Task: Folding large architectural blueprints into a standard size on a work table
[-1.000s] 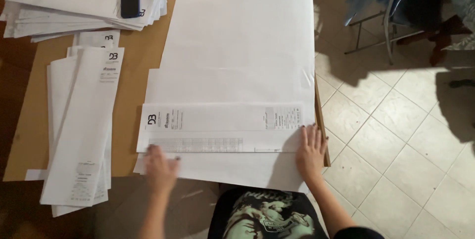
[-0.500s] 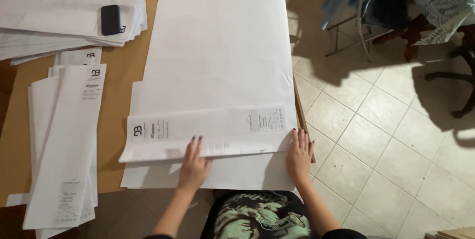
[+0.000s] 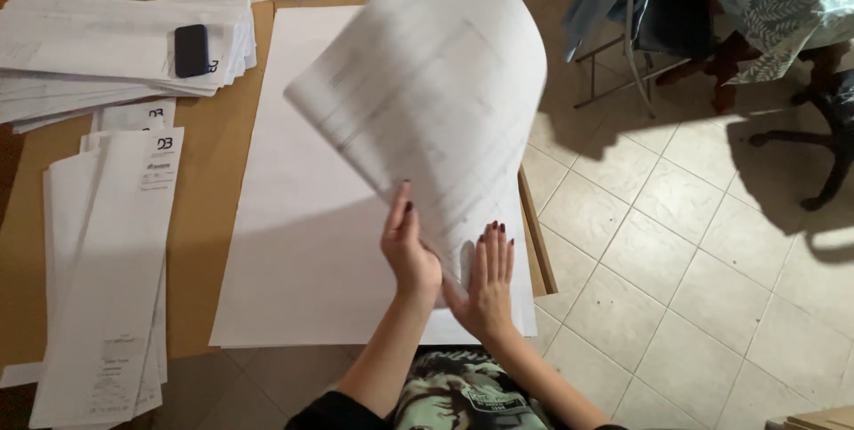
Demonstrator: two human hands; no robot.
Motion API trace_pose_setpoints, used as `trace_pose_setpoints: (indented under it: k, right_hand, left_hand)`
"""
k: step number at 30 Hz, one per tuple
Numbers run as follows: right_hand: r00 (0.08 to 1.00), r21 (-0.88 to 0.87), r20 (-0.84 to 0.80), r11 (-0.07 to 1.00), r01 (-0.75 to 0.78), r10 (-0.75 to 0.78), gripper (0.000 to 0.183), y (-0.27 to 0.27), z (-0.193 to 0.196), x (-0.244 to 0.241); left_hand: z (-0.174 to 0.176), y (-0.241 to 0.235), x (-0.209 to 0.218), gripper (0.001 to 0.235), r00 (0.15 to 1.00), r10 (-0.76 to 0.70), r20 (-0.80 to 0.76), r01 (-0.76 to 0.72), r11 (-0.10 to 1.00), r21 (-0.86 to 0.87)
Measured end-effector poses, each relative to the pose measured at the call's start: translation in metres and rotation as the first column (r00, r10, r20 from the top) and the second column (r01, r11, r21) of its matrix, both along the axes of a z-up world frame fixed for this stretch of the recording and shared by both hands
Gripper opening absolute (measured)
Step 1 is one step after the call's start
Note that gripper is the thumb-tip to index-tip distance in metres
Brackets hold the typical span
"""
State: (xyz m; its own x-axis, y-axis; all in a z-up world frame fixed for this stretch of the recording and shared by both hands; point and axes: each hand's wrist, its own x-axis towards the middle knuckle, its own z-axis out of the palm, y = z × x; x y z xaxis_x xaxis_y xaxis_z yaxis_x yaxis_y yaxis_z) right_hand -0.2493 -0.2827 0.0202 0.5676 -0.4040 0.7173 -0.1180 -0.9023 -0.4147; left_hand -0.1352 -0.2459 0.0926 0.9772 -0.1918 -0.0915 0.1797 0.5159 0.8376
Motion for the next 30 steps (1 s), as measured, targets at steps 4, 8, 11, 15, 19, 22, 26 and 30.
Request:
trace_pose_setpoints:
  k: [4, 8, 11, 15, 19, 22, 26, 30]
  right_hand:
    - [0.993, -0.204, -0.001, 0.972, 0.118, -0.121, 0.065, -0.027, 0.012, 0.007]
    - [0.994, -0.327, 0.019, 0.939, 0.107, -0.107, 0.042, -0.039, 0.033, 0.011]
    - [0.998, -0.357, -0.051, 0.934, 0.014, -0.035, 0.039, -0.042, 0.006, 0.021]
    - [0.967, -0.271, -0.231, 0.948, -0.167, 0.104, 0.046, -0.036, -0.08, 0.019]
    - [0.907, -0.152, -0.386, 0.958, -0.244, 0.17, 0.044, -0.03, -0.107, 0.002]
    - [0.863, -0.114, -0.442, 0.94, -0.322, 0.242, 0.045, -0.032, -0.104, -0.007]
    - [0.858, -0.067, -0.452, 0.95, -0.305, 0.244, 0.062, -0.05, -0.087, -0.029]
    - [0.831, -0.291, -0.547, 0.954, -0.069, -0.107, 0.061, -0.091, -0.035, -0.071]
  left_hand:
    - [-0.026, 0.03, 0.015, 0.051, 0.992, 0.076, -0.096, -0.086, 0.992, -0.098]
    - [-0.092, 0.085, 0.038, 0.052, 0.993, 0.081, -0.086, -0.07, 0.991, 0.115]
    - [-0.078, 0.122, 0.028, 0.055, 0.992, -0.084, 0.097, 0.016, 0.831, 0.557]
    - [-0.15, 0.16, 0.018, 0.082, 0.874, -0.363, 0.324, -0.275, 0.18, 0.944]
    - [-0.14, 0.169, 0.012, 0.087, 0.837, -0.294, 0.461, -0.51, -0.114, 0.853]
    - [-0.115, 0.162, 0.022, 0.082, 0.696, -0.367, 0.617, -0.67, -0.022, 0.742]
    - [-0.127, 0.165, 0.046, 0.015, 0.286, -0.725, 0.627, -0.529, 0.426, 0.734]
    - [-0.11, 0.166, 0.08, 0.012, 0.209, -0.849, 0.486, -0.244, 0.436, 0.866]
